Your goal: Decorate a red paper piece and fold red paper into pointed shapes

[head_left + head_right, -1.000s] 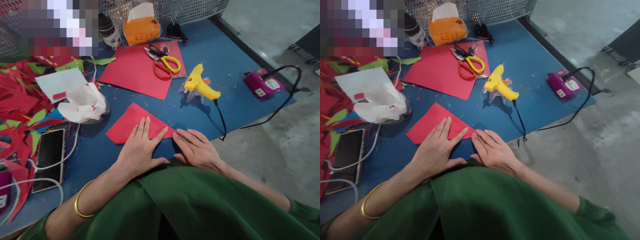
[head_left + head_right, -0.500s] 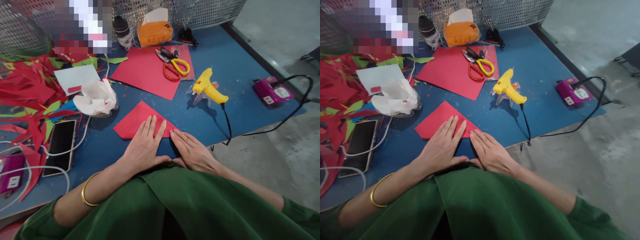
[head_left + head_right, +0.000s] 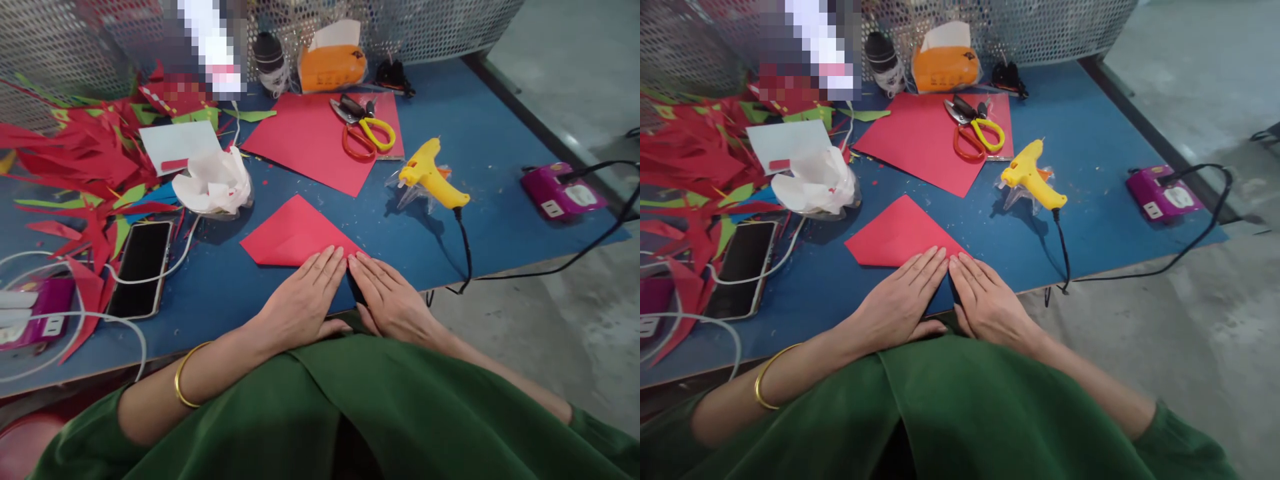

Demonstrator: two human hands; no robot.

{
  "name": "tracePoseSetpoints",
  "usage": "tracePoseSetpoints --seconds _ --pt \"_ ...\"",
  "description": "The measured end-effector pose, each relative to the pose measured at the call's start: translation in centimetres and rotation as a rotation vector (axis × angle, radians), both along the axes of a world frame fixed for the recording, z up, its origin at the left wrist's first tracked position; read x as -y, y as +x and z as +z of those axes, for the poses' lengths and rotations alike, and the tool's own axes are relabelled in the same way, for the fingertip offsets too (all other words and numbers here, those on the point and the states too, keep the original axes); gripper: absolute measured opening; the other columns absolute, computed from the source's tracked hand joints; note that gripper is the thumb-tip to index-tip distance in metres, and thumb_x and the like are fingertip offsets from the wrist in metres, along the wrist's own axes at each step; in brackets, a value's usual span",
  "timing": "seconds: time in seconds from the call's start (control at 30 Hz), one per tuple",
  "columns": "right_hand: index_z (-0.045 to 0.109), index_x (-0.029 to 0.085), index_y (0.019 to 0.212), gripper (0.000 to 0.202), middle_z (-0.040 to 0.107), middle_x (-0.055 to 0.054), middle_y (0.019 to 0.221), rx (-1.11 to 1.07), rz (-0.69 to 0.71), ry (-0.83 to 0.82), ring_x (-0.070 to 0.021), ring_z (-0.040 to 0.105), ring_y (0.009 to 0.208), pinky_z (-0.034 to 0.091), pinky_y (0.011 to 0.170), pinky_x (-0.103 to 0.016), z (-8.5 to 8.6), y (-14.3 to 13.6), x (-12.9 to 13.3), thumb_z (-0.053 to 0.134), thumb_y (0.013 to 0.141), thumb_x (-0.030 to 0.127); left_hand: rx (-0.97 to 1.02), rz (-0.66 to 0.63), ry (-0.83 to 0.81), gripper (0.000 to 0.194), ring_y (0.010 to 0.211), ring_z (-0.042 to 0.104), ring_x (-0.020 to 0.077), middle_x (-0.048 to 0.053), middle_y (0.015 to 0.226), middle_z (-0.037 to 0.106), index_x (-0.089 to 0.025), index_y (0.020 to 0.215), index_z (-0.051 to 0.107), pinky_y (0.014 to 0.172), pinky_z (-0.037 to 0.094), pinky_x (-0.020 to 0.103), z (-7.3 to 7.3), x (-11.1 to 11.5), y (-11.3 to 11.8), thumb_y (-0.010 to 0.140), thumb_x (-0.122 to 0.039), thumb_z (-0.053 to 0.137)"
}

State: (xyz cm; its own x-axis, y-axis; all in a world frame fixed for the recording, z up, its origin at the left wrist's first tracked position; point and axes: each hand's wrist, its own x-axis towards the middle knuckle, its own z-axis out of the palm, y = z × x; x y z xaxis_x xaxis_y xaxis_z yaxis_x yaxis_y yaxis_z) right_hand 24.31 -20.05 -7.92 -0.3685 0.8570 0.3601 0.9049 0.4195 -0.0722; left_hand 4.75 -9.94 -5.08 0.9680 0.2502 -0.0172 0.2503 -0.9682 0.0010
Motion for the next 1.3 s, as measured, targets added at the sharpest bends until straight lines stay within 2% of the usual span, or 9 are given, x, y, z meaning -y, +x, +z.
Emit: tracePoseSetpoints --seconds 0.13,0.33,0.63,0.8,0.93,1.03,1.17,1.3 --pt "0.013 -0.011 0.155 0.073 0.056 -0.029 0.141 0.03 -0.002 0.022 -0.036 0.049 0.137 0.046 0.107 -0.05 0.0 -0.1 0.0 0.041 0.095 0.021 0.009 0.015 0.0 0.097 0.149 0.03 0.0386 0.029 0.158 0.032 0.007 0.149 0.034 0.122 0.025 0.048 0.0 -0.1 -0.5 0.093 -0.072 0.036" --pt "0.006 -0.006 0.157 0.077 0.053 -0.027 0.145 0.038 -0.016 -0.011 -0.0338 0.049 0.138 0.043 0.11 -0.051 0.1 -0.1 0.1 0.041 0.095 0.021 0.0 0.064 0.062 0.091 0.148 0.03 0.0379 0.028 0.157 0.034 0.006 0.148 0.038 0.121 0.028 0.048 0.1 0.0 -2.0 0.096 -0.068 0.036" --pt "0.003 0.0 0.159 0.078 0.048 -0.023 0.15 0.014 -0.031 -0.049 -0.0306 0.044 0.143 0.039 0.113 -0.051 -0.1 0.1 0.3 0.043 0.096 0.022 0.059 0.315 0.163 0.086 0.141 0.044 0.0377 0.03 0.15 0.045 0.008 0.143 0.044 0.114 0.037 0.05 -0.2 0.8 -7.0 0.1 -0.064 0.023" --pt "0.01 -0.001 0.158 0.074 0.051 -0.023 0.148 0.018 -0.025 -0.038 -0.0317 0.046 0.141 0.039 0.112 -0.051 0.3 -0.1 0.3 0.043 0.095 0.022 0.078 0.372 0.156 0.081 0.138 0.048 0.0375 0.028 0.148 0.049 0.005 0.142 0.047 0.114 0.036 0.052 0.4 1.1 -8.5 0.101 -0.062 0.027" --pt "0.02 -0.002 0.155 0.068 0.056 -0.024 0.144 0.012 -0.019 -0.004 -0.0319 0.052 0.136 0.04 0.111 -0.051 0.8 -0.2 0.0 0.044 0.096 0.021 0.182 0.412 0.08 0.067 0.131 0.056 0.0347 0.023 0.14 0.06 -0.002 0.135 0.055 0.111 0.041 0.052 0.8 0.4 -8.5 0.102 -0.056 0.034" --pt "0.026 0.001 0.154 0.064 0.06 -0.022 0.14 -0.019 -0.026 0.02 -0.0296 0.057 0.131 0.044 0.108 -0.049 0.9 -0.3 -0.3 0.045 0.097 0.02 0.332 0.512 0.014 0.049 0.118 0.065 0.0304 0.018 0.127 0.069 -0.009 0.129 0.059 0.101 0.05 0.046 1.0 -0.7 -7.7 0.1 -0.048 0.047" --pt "0.032 0.005 0.153 0.061 0.066 -0.019 0.132 -0.081 -0.061 0.071 -0.0286 0.063 0.123 0.051 0.1 -0.046 0.7 -0.4 -0.7 0.05 0.097 0.021 0.396 0.658 -0.08 0.044 0.106 0.067 0.0306 0.014 0.114 0.073 -0.014 0.124 0.06 0.091 0.053 0.045 1.3 -2.5 -6.0 0.092 -0.044 0.064" --pt "0.033 0.011 0.154 0.06 0.069 -0.017 0.128 -0.144 -0.069 0.071 -0.028 0.065 0.118 0.054 0.096 -0.046 0.5 -0.3 -1.0 0.05 0.097 0.021 0.397 0.739 -0.26 0.025 0.087 0.067 0.0246 0.006 0.09 0.073 -0.019 0.103 0.065 0.078 0.053 0.039 1.3 -3.8 -4.9 0.085 -0.036 0.072"
